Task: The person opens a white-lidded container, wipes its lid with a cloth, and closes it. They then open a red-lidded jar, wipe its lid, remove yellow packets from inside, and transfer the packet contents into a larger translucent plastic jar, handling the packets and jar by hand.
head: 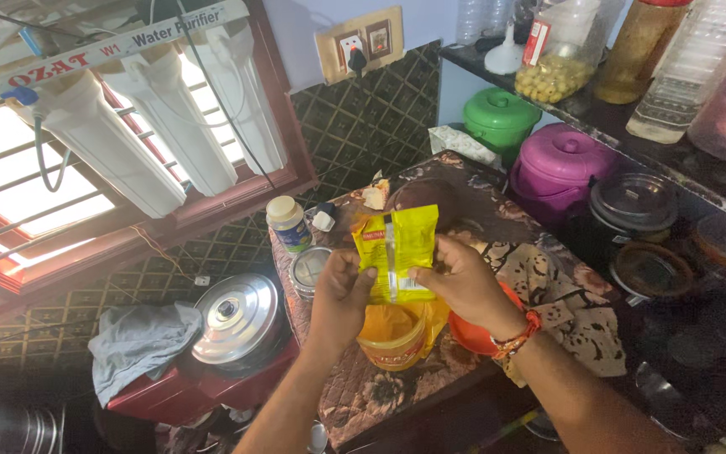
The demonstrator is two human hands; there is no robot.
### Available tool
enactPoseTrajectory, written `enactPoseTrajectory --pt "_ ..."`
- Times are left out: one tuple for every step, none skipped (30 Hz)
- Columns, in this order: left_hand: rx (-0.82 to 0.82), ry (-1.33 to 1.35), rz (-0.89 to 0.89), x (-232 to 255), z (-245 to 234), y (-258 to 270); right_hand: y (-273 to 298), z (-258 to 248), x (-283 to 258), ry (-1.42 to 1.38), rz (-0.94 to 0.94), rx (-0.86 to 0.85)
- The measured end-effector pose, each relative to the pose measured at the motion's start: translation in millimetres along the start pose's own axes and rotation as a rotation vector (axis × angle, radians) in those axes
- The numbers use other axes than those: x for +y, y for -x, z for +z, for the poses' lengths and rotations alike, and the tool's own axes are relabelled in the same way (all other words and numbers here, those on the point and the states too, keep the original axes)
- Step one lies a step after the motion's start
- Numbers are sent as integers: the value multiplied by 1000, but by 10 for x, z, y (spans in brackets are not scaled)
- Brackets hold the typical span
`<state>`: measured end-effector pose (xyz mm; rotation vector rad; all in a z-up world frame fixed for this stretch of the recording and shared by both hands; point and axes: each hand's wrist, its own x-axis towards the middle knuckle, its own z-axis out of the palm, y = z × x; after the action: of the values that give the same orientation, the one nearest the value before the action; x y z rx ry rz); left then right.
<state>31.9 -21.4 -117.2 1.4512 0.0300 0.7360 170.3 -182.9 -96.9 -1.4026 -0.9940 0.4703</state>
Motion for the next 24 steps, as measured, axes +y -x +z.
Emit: enactPoseTrajectory --pt "2 3 -22 10 5 6 0 -3 4 14 7 15" --pt "5 6 -43 29 9 5 -5 -5 10 -22 -2 13" --pt "1 -7 -69 54 12 4 -9 -4 19 -58 -12 10" --pt "-4 -21 -94 84 16 8 -7 3 34 -95 -22 9" --pt "-9 -34 -120 116 21 12 -4 9 53 -118 -13 10" --pt "-13 -45 -136 151 25 9 -7 13 71 -141 -5 12" --pt "-17 -57 -152 188 27 12 -10 12 89 -164 3 14" --pt "-22 -68 -168 222 33 14 -12 6 104 -171 -4 8" --pt "-19 -106 -175 253 38 13 -13 -1 119 -179 -10 1" --pt "-16 -144 -182 279 41 12 -13 -12 131 -187 -16 -5" --pt "-13 -182 -189 300 45 10 -12 -19 142 -158 3 7" --pt "-15 -186 -187 313 58 6 -12 -28 150 -130 22 19" --pt "-16 -191 -185 319 77 -1 -10 -36 157 -101 41 30" --pt "-17 -196 -182 323 87 -2 -8 -44 167 -79 39 44" --pt "-24 -253 -184 331 85 14 -5 -50 178 -57 36 57" --pt "-33 -311 -184 343 80 35 -4 -54 186 -35 32 72" --pt "-42 -369 -184 352 76 46 -3 -58 195 -48 28 83" --pt "-47 -340 -167 355 79 45 -4 -59 208 -60 24 93" --pt "-53 -312 -150 357 83 43 -6 -61 221 -73 19 103" --pt "-57 -284 -133 363 84 44 -8 -56 235 -98 10 105" --pt "-53 -285 -159 368 85 39 -10 -48 250 -124 2 106" --pt "-48 -286 -185 374 86 28 -16 -43 262 -150 -7 106" --pt "-43 -287 -211 383 87 20 -21 -33 273 -144 -20 108" --pt "-52 -260 -209 394 85 16 -24 -27 283 -138 -33 109"
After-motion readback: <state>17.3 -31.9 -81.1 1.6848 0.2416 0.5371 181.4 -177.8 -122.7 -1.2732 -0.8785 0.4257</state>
